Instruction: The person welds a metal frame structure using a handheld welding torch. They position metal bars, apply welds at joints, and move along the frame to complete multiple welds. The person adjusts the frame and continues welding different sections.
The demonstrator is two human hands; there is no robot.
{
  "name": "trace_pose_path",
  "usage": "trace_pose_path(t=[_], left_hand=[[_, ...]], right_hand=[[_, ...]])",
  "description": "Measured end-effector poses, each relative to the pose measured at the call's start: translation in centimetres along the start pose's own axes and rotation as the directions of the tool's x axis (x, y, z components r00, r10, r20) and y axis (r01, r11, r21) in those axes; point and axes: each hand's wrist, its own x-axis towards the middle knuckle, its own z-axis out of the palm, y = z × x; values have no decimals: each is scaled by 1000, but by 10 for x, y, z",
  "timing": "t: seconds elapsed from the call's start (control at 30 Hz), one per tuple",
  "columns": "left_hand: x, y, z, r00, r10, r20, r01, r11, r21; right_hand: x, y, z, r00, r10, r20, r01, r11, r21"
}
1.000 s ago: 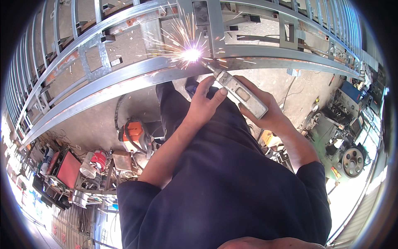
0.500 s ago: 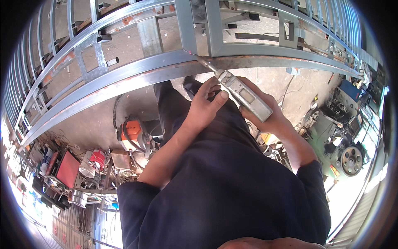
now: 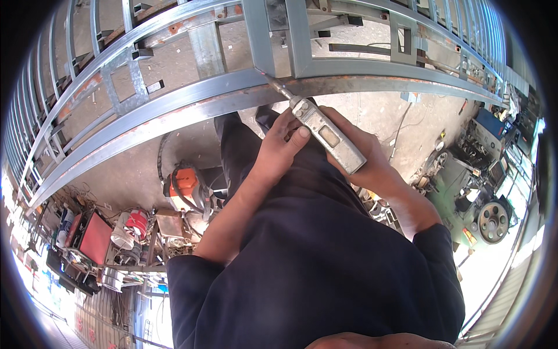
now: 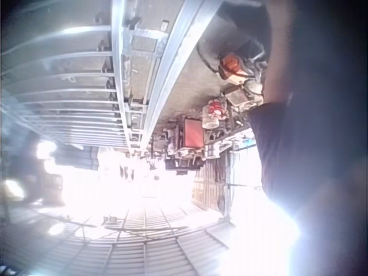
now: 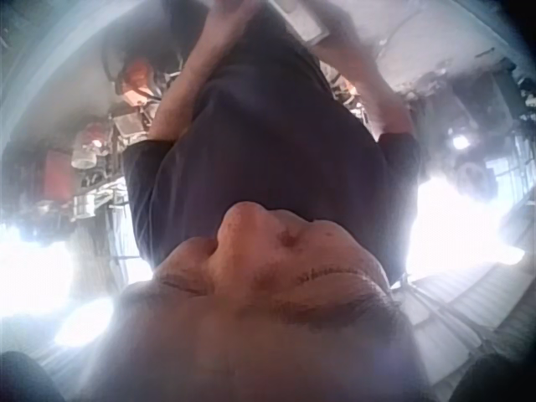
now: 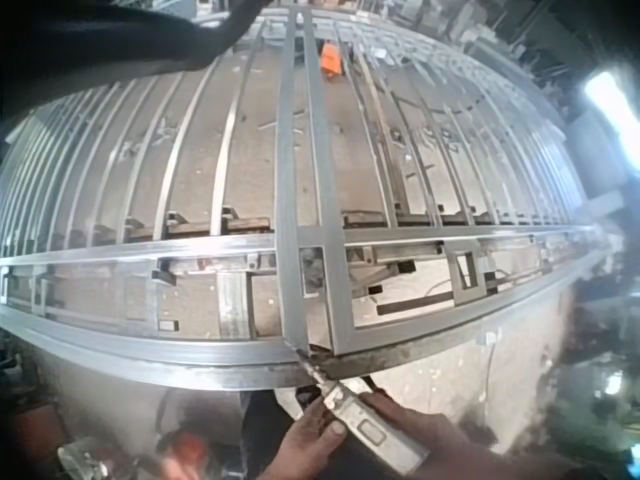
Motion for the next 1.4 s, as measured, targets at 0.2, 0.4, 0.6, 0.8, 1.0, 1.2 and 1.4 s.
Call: trace_pose_path(t=[0.2, 0.4, 0.6, 0.8, 1.0, 1.2, 1.4], left_hand=[[-1, 1, -5, 999, -38, 24, 38, 999, -5], [-2, 9, -3, 997, -75, -1, 75, 997, 18], [-1, 6, -5, 997, -73, 29, 73, 997, 15], [-1, 6, -4, 996, -87, 24, 87, 996, 29], [-2, 5, -2, 993, -115, 7, 115, 993, 37], [-3, 5, 0, 995, -103, 16, 102, 994, 43], [-2, 2, -1, 993, -112, 43, 111, 994, 24]], right_hand=[[-2, 0, 5, 1000, 15, -5, -15, 999, 30], [0, -5, 3, 1000, 12, 12, -12, 1000, -7], [-3, -2, 2, 999, 42, 13, -41, 999, -18], [-6, 1, 4, 999, 52, -15, -52, 999, -15], [-7, 0, 1, 999, 53, 13, -53, 998, 31], [-9, 2, 1, 998, 61, -5, -61, 998, 1], [-11, 0, 1, 997, 76, -3, -76, 997, 7]])
